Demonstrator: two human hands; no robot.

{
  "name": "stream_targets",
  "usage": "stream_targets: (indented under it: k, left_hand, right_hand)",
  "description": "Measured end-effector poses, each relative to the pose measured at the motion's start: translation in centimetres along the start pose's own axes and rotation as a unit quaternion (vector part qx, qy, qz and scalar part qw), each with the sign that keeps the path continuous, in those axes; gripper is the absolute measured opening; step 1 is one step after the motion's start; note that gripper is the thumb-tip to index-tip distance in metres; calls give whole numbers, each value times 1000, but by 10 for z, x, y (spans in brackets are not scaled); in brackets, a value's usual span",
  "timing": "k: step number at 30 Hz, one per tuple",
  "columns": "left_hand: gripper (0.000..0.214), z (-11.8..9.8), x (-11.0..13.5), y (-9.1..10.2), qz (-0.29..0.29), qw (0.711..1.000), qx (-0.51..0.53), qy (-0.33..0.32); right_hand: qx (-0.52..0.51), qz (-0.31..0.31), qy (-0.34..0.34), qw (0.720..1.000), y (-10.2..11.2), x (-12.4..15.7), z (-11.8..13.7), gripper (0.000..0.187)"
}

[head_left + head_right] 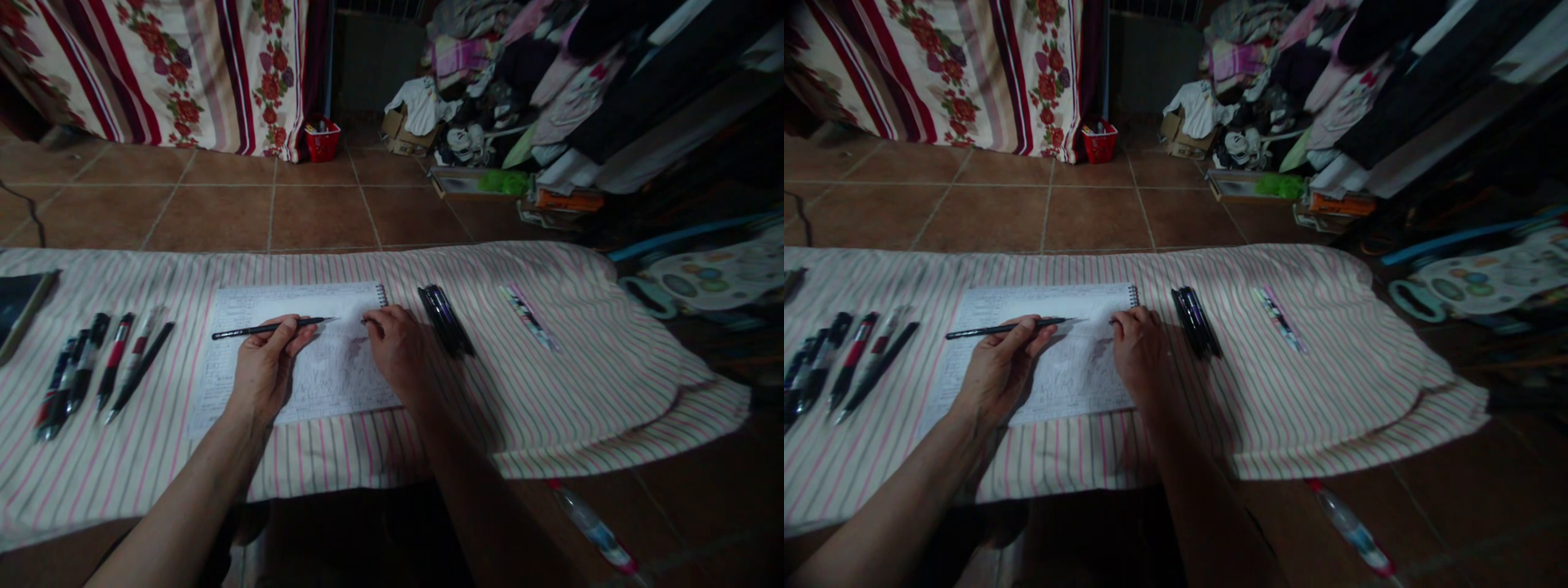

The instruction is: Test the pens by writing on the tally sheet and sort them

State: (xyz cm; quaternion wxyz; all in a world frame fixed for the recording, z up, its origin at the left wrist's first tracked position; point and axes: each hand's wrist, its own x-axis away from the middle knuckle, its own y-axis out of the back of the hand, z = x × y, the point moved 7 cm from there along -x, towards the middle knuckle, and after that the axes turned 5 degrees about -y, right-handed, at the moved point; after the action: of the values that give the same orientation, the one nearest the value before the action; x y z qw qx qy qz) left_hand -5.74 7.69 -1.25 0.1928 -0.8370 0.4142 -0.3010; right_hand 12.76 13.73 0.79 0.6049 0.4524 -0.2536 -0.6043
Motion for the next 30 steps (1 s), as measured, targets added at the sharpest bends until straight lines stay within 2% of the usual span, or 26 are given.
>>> stream_targets:
  k: [9,15,20,26,30]
  left_hand:
    - [9,1,0,-2,6,1000,7,-2]
    - [8,2,0,-1,1,1000,0,2]
    - [7,2,1,-3,10,1000,-2,4]
    - [6,3,1,-4,31,999,-2,12]
    - [4,6,1,-5,47,999,-4,18]
  right_hand:
    - [-16,-23,23,999,4,3,3,25]
    - [-83,-46,23,995,9,4,8,21]
    - [-144,-45,76,986,11,6,23,18]
    - [-164,-71,135,975,15,8,36,17]
    - [-185,-66,164,967,14,10,43,19]
